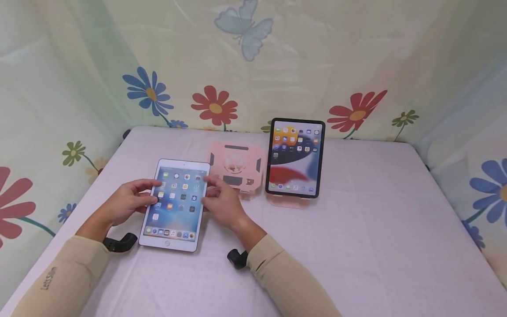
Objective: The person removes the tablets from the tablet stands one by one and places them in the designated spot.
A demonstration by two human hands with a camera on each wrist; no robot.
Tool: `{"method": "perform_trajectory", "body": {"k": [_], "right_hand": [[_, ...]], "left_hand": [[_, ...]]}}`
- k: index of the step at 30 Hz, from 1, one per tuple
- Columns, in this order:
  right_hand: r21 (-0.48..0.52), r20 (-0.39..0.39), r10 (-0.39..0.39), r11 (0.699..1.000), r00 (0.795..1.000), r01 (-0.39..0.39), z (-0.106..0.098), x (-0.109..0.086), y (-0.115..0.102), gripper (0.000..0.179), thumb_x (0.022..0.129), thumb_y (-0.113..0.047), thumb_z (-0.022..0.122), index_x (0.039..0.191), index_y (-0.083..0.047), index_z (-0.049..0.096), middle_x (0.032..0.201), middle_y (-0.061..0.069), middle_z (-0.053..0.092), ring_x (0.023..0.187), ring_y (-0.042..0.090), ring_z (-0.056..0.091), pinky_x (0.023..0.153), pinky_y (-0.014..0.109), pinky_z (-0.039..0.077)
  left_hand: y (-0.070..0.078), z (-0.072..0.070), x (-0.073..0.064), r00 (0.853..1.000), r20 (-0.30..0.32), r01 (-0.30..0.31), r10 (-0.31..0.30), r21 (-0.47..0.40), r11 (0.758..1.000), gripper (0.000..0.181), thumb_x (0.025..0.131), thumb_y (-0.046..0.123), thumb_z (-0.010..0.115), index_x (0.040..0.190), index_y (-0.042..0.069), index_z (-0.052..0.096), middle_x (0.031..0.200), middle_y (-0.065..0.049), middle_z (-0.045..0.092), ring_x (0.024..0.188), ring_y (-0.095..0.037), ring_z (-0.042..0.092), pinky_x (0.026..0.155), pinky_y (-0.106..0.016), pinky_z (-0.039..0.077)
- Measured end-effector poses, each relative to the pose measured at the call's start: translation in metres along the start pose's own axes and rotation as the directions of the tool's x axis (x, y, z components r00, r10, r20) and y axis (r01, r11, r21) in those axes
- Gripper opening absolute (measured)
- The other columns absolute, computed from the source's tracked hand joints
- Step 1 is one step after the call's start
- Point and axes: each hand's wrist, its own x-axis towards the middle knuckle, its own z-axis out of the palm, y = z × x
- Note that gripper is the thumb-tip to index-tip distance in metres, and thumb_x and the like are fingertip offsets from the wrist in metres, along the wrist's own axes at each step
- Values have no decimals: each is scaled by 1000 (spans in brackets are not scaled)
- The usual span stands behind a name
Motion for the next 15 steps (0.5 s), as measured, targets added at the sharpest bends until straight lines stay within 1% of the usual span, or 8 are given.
{"method": "perform_trajectory", "body": {"k": [3,8,12,15], "right_hand": [[-10,21,6,1000,1000,-6,1,0,2,58,92,6,61,147,-5,47,117,17,61,102,26,63,80,36,59],[-9,45,39,999,998,-38,2,1,5,61,93,5,61,150,-9,44,127,17,58,110,27,64,83,36,58],[-4,42,55,998,998,-55,4,1,8,63,93,6,62,151,-10,44,132,14,54,110,26,63,83,35,58],[0,39,48,999,998,-48,6,2,10,63,92,8,62,150,-8,44,133,13,52,108,26,63,82,35,58]], "left_hand": [[-3,0,0,1000,-4,8,-8,-5,1000,49,95,10,70,141,3,53,144,-22,48,99,-26,66,78,-30,57],[-7,-1,1,1000,-8,17,-17,-1,1000,49,95,10,70,141,3,53,145,-21,47,100,-26,66,78,-30,57],[-9,-1,1,1000,-9,29,-29,3,1000,50,95,11,70,141,4,53,144,-22,47,99,-26,66,77,-30,57],[-12,-2,1,999,-11,36,-36,2,999,50,95,12,70,141,4,54,143,-22,49,98,-25,65,77,-30,57]]}}
